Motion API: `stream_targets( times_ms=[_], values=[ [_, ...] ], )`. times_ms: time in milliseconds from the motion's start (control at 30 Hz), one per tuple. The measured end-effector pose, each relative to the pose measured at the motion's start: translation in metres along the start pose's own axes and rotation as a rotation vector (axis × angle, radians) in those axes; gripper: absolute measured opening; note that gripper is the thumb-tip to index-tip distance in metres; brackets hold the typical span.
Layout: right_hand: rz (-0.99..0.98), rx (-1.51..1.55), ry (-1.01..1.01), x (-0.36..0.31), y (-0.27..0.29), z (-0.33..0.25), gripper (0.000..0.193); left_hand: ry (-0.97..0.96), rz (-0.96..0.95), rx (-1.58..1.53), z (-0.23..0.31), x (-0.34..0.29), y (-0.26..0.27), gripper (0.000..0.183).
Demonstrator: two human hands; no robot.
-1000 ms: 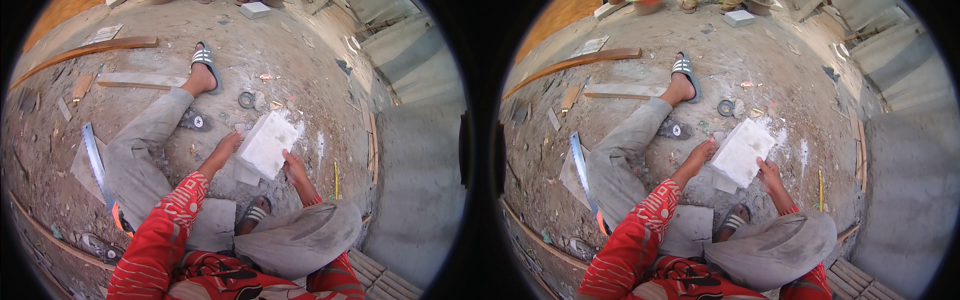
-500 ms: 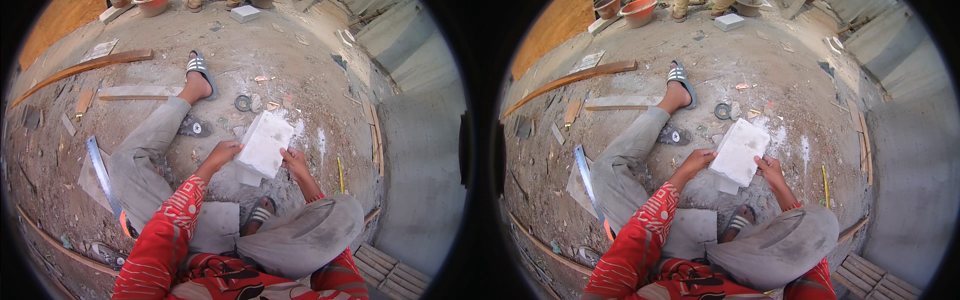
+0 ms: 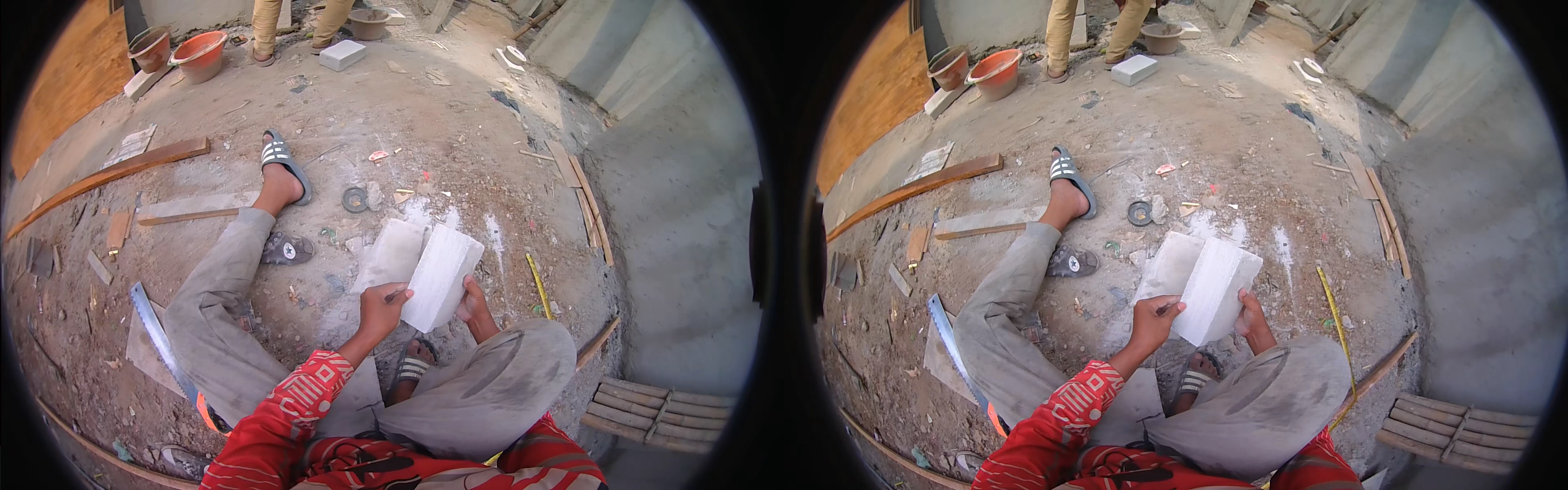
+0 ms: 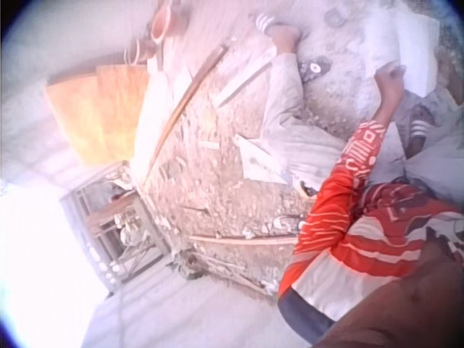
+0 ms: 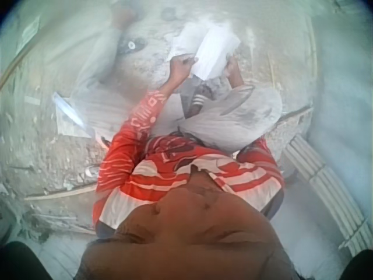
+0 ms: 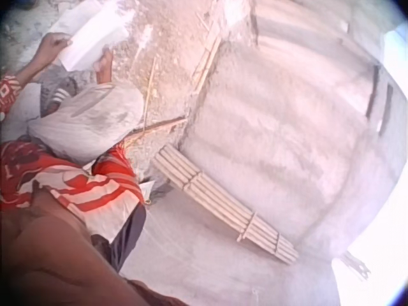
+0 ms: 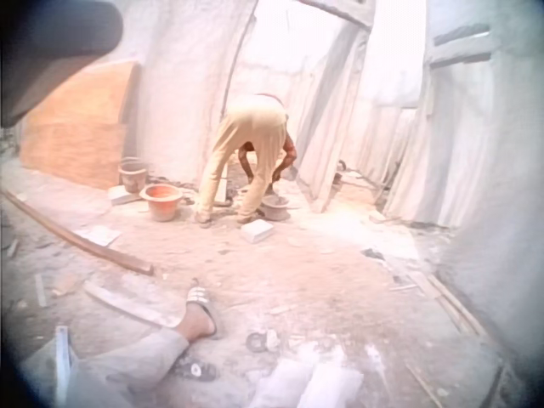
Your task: The person measures a brick with a tape measure, marks it, and then uses a hand saw to cut the brick while sitting on the floor.
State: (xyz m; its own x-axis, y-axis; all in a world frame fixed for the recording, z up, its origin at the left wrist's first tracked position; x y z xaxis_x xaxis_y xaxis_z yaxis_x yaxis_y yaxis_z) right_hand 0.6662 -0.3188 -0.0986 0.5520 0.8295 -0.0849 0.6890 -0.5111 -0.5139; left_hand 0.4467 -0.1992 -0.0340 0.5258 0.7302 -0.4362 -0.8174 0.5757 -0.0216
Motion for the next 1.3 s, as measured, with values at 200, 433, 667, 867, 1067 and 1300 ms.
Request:
stream_targets(
  times_ms=[200,433,667,867,1067,1300],
  values=[
    [-0.078,-0.174,0.172,0.028,-0.025,-0.056,0.086,-0.121,0.031,0.267,0.064,0.012,0.036,0.028],
    [-0.148,-0.704,0.384,0.057,-0.062,-0.071,0.107,-0.434,1.079,0.367,0.152,-0.129,0.338,0.036],
    [-0.414,-0.86,0.589,0.054,-0.108,-0.127,0.126,0.425,1.101,0.824,-0.192,-0.247,0.46,0.048],
    [-0.978,-1.274,0.378,0.057,-0.233,-0.189,0.121,0.416,1.097,0.691,-0.328,-0.301,0.407,0.041],
    [-1.054,-1.88,0.097,0.049,-0.256,-0.112,0.118,0.383,1.01,0.988,-0.301,-0.279,0.389,0.041],
    [-0.829,-1.955,0.5,0.059,-0.26,-0.12,0.098,0.114,0.943,0.658,-0.197,-0.316,0.422,0.036]
  ],
)
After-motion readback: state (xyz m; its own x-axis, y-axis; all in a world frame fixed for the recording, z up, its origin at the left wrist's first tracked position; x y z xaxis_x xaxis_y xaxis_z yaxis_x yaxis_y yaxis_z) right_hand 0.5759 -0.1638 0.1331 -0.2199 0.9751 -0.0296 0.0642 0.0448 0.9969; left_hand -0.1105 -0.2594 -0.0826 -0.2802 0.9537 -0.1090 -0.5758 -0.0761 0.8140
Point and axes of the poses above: each hand's wrist, its own x-axis towards the middle knuckle, its own y-axis out of the back of the hand, z = x × y, the point moved 10 cm from there along x, towards the middle knuckle, and after that the axes turned 15 degrees about y, right-handed, at the moved point
